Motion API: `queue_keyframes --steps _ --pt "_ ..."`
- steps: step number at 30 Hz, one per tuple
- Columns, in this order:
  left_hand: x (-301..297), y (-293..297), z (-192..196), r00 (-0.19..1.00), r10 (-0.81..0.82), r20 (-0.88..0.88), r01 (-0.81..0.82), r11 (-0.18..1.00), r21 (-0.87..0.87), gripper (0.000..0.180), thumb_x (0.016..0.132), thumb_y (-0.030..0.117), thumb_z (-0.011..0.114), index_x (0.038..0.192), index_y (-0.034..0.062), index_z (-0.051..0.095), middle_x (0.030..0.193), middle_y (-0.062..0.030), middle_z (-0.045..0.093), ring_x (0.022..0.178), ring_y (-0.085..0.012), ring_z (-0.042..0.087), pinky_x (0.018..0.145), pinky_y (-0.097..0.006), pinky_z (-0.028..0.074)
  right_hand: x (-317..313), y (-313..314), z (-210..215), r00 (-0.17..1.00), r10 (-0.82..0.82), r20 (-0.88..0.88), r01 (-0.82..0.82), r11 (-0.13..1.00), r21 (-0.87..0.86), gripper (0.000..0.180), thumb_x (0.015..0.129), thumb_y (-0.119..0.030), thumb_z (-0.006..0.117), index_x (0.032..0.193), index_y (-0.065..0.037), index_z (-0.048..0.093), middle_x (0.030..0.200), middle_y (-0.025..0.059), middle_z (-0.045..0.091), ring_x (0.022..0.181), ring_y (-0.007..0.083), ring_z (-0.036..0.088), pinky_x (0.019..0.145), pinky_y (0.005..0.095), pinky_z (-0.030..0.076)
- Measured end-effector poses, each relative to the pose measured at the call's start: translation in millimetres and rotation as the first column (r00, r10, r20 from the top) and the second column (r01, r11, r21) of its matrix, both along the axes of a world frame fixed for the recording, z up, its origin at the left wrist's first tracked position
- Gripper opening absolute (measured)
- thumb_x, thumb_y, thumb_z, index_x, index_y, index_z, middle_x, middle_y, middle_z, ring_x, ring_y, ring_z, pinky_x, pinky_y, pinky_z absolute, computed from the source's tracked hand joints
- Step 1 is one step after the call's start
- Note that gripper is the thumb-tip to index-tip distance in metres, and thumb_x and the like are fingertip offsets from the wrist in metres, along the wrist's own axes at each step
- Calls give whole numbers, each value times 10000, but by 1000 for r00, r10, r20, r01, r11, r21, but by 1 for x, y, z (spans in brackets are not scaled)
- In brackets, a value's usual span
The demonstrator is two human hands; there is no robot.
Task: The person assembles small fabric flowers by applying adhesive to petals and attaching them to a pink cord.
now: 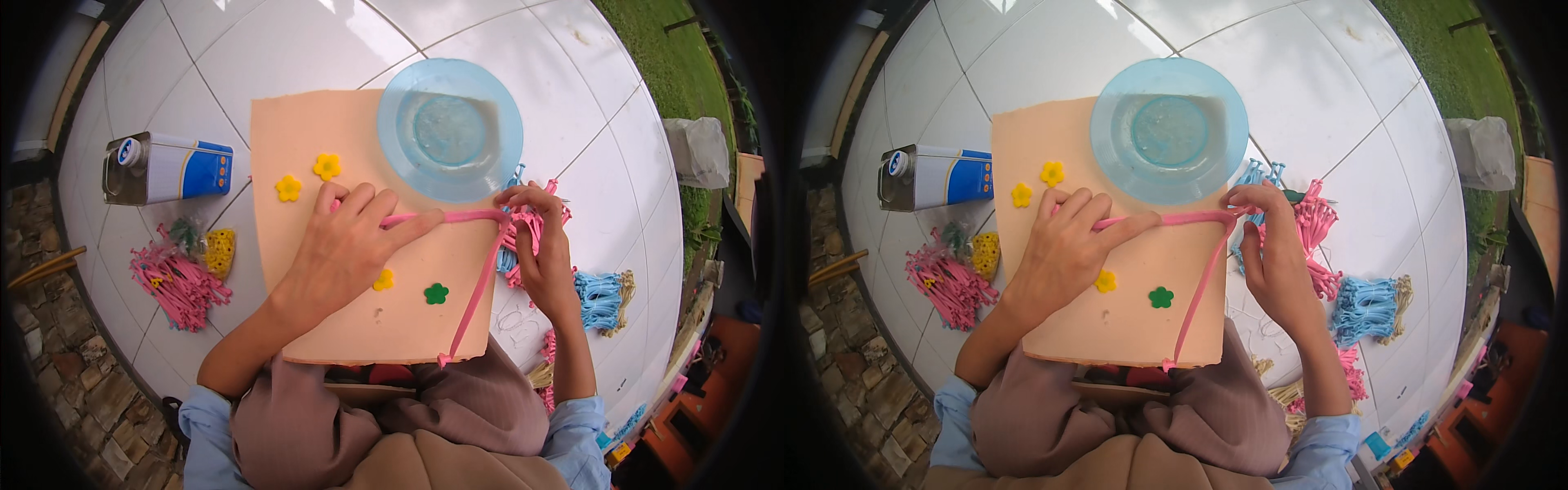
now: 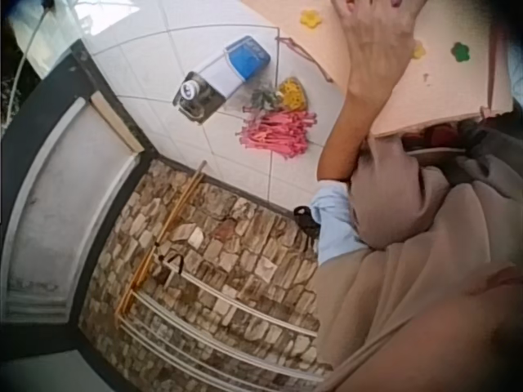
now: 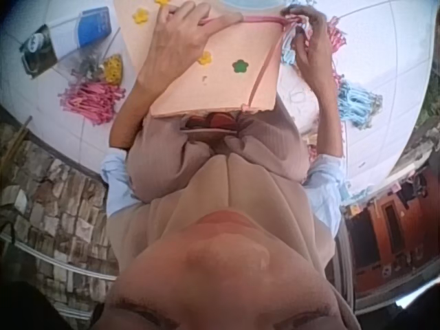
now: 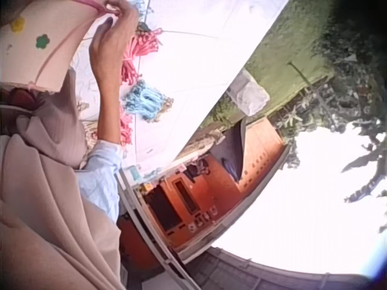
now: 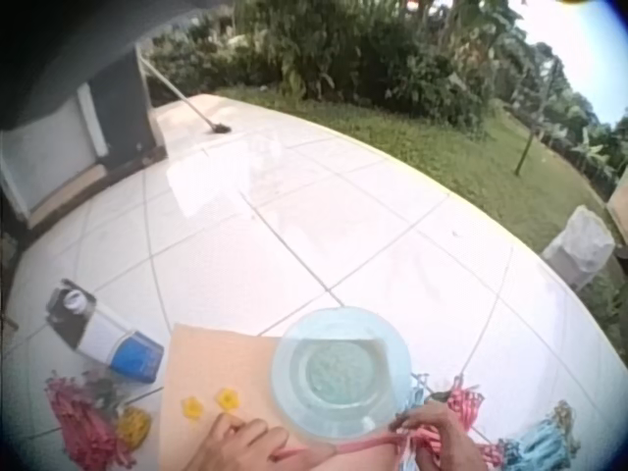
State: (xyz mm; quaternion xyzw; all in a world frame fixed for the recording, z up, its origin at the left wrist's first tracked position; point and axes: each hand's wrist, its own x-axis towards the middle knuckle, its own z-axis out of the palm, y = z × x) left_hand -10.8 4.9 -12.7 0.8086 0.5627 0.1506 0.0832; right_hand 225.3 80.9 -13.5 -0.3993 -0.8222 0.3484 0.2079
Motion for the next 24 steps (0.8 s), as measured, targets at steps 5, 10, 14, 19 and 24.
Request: queue_keyframes --steps 5,10,14,19,24 --pt "7 -6 9 1000 -20 -22 22 997 78 410 754 94 572 1150 195 534 813 -9 499 810 -166 507 803 -355 342 15 -13 -4 992 -18 -128 10 998 -60 335 780 102 528 1067 -25 411 975 97 506 964 228 527 1011 399 345" --pt "27 -22 52 845 -29 533 114 985 -126 206 817 52 588 1018 94 572 797 -53 553 735 -169 534 754 -321 413 52 -40 29 996 -65 -56 69 994 89 344 773 57 584 1054 -42 411 976 79 505 1001 294 511 996 420 360" --pt "26 -44 106 780 -70 622 170 980 -104 210 836 30 552 1041 73 549 857 -62 579 743 -139 541 713 -282 447 68 -63 105 1000 10 1 -9 886 464 437 711 82 615 1054 -84 402 867 70 529 985 314 500 898 412 413" --pt "-7 -76 167 737 -51 674 124 990 -61 244 898 98 464 1137 55 471 924 -64 580 830 -147 550 819 -311 428 47 -96 178 967 40 -251 83 885 458 444 754 93 608 1076 -79 353 868 85 557 719 140 531 657 293 446" --pt "-70 -135 204 664 105 741 -247 965 85 646 901 559 332 1349 94 316 1284 -138 453 1283 -254 338 1090 -440 169 -31 -116 242 714 323 -621 -90 922 376 614 735 101 624 1227 -72 299 922 91 497 748 110 520 634 245 454"
